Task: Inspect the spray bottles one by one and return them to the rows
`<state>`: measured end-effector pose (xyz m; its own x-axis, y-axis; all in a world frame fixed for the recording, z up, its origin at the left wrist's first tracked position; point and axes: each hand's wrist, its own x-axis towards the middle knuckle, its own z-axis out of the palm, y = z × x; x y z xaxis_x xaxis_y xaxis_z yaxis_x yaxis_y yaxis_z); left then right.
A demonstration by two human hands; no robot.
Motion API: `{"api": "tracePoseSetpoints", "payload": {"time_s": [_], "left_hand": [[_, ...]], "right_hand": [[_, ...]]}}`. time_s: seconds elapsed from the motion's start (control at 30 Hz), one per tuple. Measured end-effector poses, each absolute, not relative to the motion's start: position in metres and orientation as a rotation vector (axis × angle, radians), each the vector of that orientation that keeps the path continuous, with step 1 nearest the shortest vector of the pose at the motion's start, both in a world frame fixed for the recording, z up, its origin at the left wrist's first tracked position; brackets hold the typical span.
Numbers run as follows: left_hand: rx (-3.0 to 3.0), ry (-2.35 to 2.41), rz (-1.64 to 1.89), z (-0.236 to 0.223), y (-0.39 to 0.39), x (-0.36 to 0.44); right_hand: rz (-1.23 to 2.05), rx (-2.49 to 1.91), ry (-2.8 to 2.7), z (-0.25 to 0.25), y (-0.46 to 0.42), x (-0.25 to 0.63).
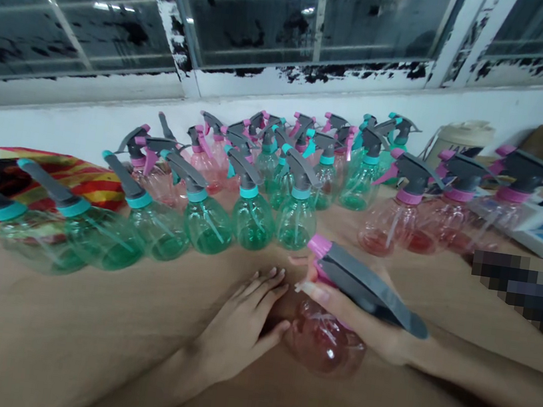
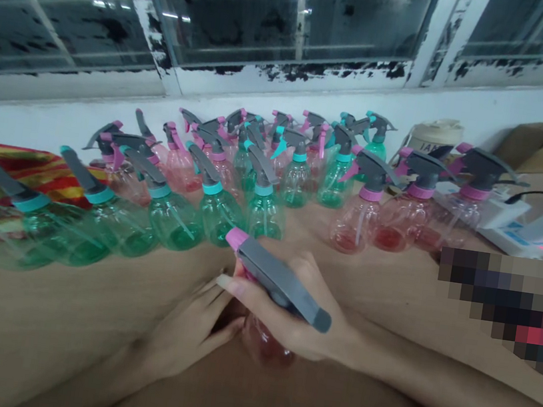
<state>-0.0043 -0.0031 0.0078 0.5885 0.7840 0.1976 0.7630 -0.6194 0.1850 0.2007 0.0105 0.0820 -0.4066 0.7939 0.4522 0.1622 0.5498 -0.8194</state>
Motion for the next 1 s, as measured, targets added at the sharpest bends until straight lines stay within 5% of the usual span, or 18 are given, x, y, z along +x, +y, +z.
{"api": "tracePoseSetpoints", "payload": {"time_s": [1.0], "left_hand": [[2.805,1.326,0.388,0.014,-0.003,-0.003]], "right_hand": [[0.911,-0.762,-1.765,0.070,0.009,0.201]]}}
